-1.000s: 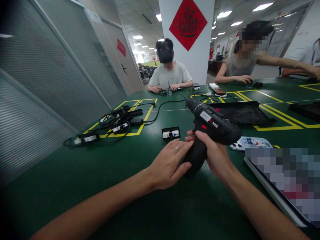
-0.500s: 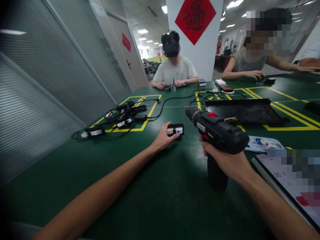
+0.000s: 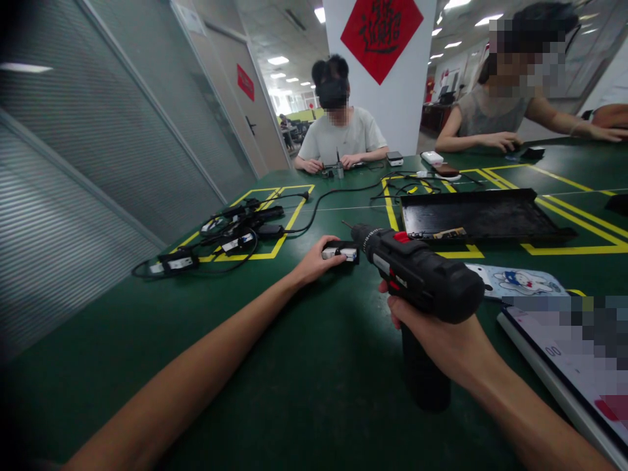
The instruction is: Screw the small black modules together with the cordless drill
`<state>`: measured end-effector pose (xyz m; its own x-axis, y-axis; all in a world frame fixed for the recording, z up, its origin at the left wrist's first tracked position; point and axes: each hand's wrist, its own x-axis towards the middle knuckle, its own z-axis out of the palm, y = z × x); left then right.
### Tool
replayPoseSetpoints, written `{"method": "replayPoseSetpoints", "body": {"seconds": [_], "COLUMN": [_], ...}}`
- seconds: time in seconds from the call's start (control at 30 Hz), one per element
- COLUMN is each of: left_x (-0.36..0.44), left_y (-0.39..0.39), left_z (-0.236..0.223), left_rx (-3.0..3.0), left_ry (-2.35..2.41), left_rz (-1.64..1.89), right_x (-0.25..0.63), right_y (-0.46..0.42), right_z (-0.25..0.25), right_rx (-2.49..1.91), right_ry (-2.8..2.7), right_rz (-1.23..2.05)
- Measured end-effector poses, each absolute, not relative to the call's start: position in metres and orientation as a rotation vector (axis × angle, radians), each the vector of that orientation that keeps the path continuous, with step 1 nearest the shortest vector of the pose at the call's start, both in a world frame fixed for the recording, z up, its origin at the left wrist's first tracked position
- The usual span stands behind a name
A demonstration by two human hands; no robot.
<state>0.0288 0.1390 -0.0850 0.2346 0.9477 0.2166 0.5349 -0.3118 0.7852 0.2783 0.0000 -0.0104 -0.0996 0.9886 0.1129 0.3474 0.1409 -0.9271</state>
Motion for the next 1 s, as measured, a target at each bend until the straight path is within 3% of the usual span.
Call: {"method": "replayPoseSetpoints", "body": {"seconds": [1.0], "left_x": [0.016], "left_y": [0.149], "left_z": [-0.092], "left_rx": [2.021], "left_ry": [1.378], "left_rz": [0.999], "right_x": [0.277], "right_y": [-0.007], "right_z": [-0.011], "right_rx": [-1.405], "right_ry": [-1.536], "right_rz": [1.213]}}
